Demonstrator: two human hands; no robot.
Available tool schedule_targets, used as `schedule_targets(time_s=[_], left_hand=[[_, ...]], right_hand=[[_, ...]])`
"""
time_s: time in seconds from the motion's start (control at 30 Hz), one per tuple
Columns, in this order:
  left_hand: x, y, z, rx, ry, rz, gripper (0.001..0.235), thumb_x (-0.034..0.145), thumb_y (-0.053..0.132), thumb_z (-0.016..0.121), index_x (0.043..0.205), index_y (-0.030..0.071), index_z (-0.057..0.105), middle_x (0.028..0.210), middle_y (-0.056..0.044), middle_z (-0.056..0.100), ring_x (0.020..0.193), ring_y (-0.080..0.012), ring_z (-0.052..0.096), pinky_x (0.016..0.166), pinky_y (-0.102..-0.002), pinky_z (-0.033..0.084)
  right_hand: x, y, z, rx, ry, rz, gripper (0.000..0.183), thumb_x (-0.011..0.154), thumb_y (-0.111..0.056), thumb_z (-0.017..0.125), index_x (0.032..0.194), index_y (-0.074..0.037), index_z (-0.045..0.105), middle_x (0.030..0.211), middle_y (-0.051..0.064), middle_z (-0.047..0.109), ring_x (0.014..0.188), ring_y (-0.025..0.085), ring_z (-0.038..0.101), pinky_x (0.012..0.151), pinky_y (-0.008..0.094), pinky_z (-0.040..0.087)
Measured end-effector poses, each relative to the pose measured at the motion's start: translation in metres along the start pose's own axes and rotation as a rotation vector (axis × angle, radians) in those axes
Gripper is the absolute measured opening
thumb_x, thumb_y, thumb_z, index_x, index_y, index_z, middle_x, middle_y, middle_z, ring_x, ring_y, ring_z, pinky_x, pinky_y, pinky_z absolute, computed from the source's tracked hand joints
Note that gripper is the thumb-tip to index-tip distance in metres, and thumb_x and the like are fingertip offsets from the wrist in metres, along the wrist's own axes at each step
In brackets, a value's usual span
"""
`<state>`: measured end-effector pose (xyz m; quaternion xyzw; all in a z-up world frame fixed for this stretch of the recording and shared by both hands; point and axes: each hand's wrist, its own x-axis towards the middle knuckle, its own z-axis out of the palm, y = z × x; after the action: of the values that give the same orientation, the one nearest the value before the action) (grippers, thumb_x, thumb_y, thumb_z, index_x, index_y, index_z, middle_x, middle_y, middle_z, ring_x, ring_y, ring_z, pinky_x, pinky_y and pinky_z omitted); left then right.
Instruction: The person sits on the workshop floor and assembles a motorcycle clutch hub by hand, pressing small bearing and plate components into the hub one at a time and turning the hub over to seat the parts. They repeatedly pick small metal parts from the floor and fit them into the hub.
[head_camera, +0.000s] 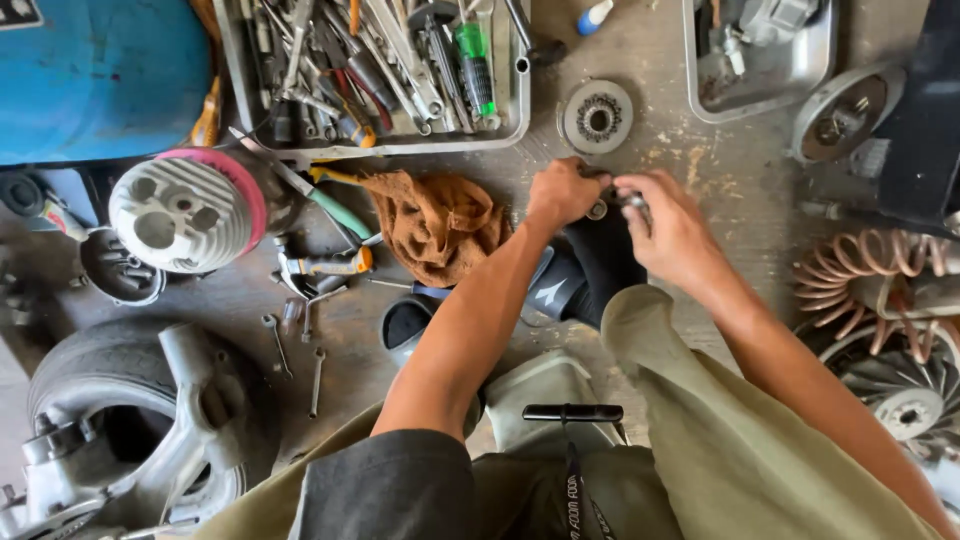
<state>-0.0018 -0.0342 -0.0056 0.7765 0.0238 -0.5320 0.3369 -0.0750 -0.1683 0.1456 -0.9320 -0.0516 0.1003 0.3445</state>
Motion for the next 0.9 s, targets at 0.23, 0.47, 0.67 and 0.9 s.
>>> schedule_targets(time_s=[0.23, 0.47, 0.67, 0.9], left_hand=[[-0.008, 0.000, 0.000, 0.018, -0.001, -0.014, 0.060, 0.081, 0.062, 0.065, 0.129, 0.027, 0.069, 0.123, -0.013, 0.074, 0.125, -0.0350, 0.066, 0.108, -0.045, 0.054], [-0.011, 0.001, 0.000, 0.023, 0.030, 0.007, 0.058, 0.081, 0.061, 0.065, 0.126, 0.025, 0.070, 0.122, -0.015, 0.074, 0.124, -0.0376, 0.066, 0.107, -0.046, 0.054], [-0.001, -0.007, 0.007, 0.005, 0.014, 0.007, 0.061, 0.081, 0.063, 0.064, 0.129, 0.026, 0.069, 0.123, -0.014, 0.074, 0.125, -0.0370, 0.065, 0.108, -0.047, 0.053], [-0.012, -0.006, 0.001, -0.045, 0.012, 0.019, 0.059, 0.084, 0.062, 0.063, 0.129, 0.025, 0.068, 0.127, -0.015, 0.072, 0.128, -0.0370, 0.063, 0.111, -0.046, 0.051]], right_hand=[[-0.008, 0.004, 0.027, -0.012, 0.074, -0.076, 0.025, 0.087, -0.008, 0.079, 0.110, -0.006, 0.068, 0.110, 0.012, 0.059, 0.100, 0.039, 0.067, 0.082, 0.048, 0.058], [-0.002, 0.007, 0.027, -0.067, 0.098, -0.089, 0.033, 0.081, -0.012, 0.085, 0.106, -0.009, 0.065, 0.108, 0.011, 0.062, 0.099, 0.039, 0.069, 0.085, 0.048, 0.058], [-0.005, 0.024, 0.022, -0.003, 0.197, 0.187, 0.015, 0.091, -0.003, 0.067, 0.102, -0.013, 0.070, 0.097, 0.011, 0.070, 0.098, 0.035, 0.069, 0.088, 0.046, 0.055], [0.026, 0.038, 0.026, -0.075, -0.406, 0.806, 0.058, 0.093, -0.061, 0.065, 0.126, -0.014, 0.073, 0.125, 0.015, 0.073, 0.125, 0.038, 0.062, 0.105, 0.050, 0.049]])
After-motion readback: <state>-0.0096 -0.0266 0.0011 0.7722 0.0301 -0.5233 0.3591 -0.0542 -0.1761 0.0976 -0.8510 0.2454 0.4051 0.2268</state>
